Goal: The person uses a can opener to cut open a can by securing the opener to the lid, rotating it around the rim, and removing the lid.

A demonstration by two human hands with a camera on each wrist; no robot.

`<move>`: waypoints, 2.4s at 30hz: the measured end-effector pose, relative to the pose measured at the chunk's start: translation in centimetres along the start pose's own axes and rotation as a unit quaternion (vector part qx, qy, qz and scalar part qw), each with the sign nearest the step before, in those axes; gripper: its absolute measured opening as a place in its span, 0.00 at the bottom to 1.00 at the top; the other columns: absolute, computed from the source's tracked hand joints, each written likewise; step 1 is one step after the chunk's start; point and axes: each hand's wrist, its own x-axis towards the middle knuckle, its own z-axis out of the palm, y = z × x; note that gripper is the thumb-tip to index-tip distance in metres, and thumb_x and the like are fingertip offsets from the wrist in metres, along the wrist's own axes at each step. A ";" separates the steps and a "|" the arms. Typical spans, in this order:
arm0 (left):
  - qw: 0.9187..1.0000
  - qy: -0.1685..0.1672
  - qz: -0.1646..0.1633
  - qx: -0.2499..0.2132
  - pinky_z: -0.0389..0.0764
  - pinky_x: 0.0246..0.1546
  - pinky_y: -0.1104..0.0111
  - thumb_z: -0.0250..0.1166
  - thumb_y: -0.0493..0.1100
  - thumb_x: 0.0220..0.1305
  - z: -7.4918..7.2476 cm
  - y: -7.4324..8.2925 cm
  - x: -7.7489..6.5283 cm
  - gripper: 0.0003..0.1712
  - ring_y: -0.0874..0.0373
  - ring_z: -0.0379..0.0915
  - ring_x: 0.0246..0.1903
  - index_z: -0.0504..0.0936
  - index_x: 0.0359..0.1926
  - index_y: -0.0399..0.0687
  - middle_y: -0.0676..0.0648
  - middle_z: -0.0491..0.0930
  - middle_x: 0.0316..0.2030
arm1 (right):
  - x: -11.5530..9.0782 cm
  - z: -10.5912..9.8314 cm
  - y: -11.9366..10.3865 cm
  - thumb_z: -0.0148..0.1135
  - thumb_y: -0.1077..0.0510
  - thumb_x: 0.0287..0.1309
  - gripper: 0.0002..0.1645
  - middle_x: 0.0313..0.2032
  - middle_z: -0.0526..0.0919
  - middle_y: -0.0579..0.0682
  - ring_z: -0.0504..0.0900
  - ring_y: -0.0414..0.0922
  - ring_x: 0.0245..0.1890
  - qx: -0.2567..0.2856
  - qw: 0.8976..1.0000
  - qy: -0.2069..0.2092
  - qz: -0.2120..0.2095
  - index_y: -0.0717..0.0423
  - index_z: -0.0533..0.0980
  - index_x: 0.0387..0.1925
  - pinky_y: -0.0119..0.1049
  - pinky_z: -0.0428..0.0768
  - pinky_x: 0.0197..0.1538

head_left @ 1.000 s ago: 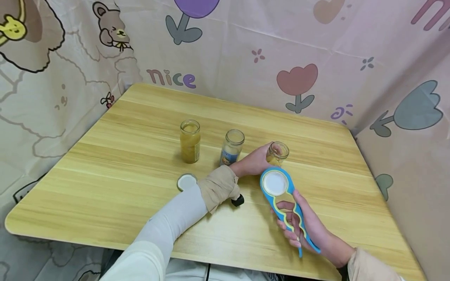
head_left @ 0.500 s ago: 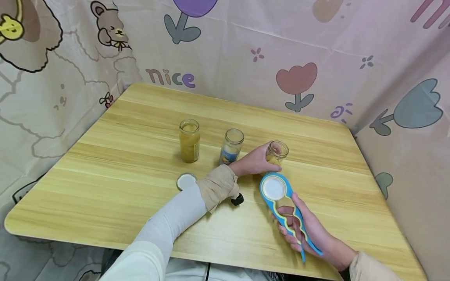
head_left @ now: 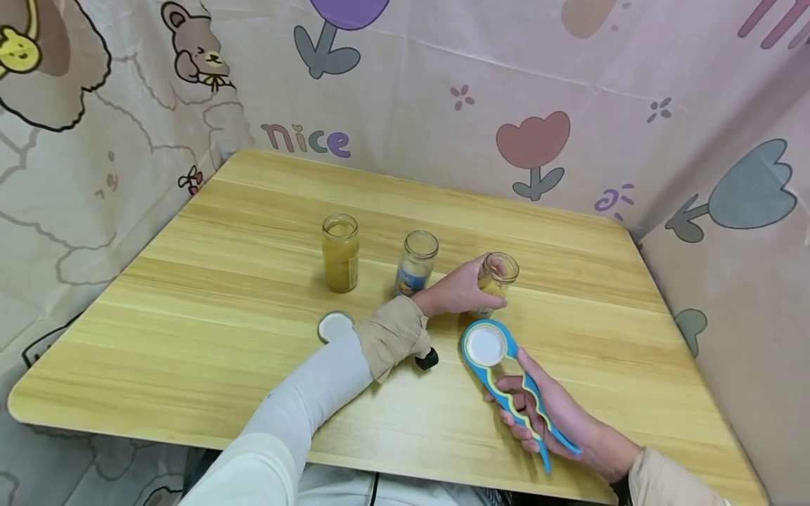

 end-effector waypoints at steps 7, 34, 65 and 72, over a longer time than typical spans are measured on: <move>1.000 -0.001 0.006 -0.006 0.62 0.60 0.70 0.70 0.40 0.55 0.0 -0.1 -0.1 0.29 0.62 0.66 0.54 0.68 0.55 0.39 0.51 0.71 0.49 | -0.1 -0.1 -0.4 0.26 0.22 0.62 0.45 0.27 0.75 0.47 0.68 0.39 0.18 -0.004 1.000 -0.005 0.015 0.56 0.65 0.51 0.30 0.72 0.22; 1.000 0.000 0.001 -0.002 0.63 0.60 0.69 0.69 0.42 0.55 -0.1 0.1 -0.2 0.27 0.62 0.65 0.55 0.68 0.54 0.43 0.52 0.71 0.49 | 0.2 0.2 -0.9 0.30 0.40 0.74 0.38 0.37 0.83 0.56 0.82 0.48 0.36 -0.052 0.998 -0.029 0.005 0.70 0.62 0.63 0.39 0.79 0.32; 1.000 0.004 -0.004 0.011 0.64 0.59 0.70 0.70 0.44 0.55 -0.1 0.0 -0.1 0.25 0.63 0.66 0.54 0.68 0.51 0.51 0.53 0.72 0.49 | 0.9 -0.1 -0.1 0.27 0.50 0.73 0.33 0.44 0.84 0.59 0.83 0.49 0.42 -0.031 0.996 -0.083 -0.031 0.71 0.61 0.65 0.40 0.78 0.34; 1.000 0.004 -0.002 0.014 0.64 0.59 0.70 0.70 0.44 0.55 -0.1 -0.2 0.0 0.25 0.62 0.66 0.54 0.69 0.51 0.51 0.53 0.72 0.48 | 1.0 0.2 0.0 0.30 0.52 0.73 0.30 0.36 0.84 0.54 0.79 0.44 0.25 -0.033 0.995 -0.086 -0.036 0.71 0.63 0.62 0.38 0.77 0.30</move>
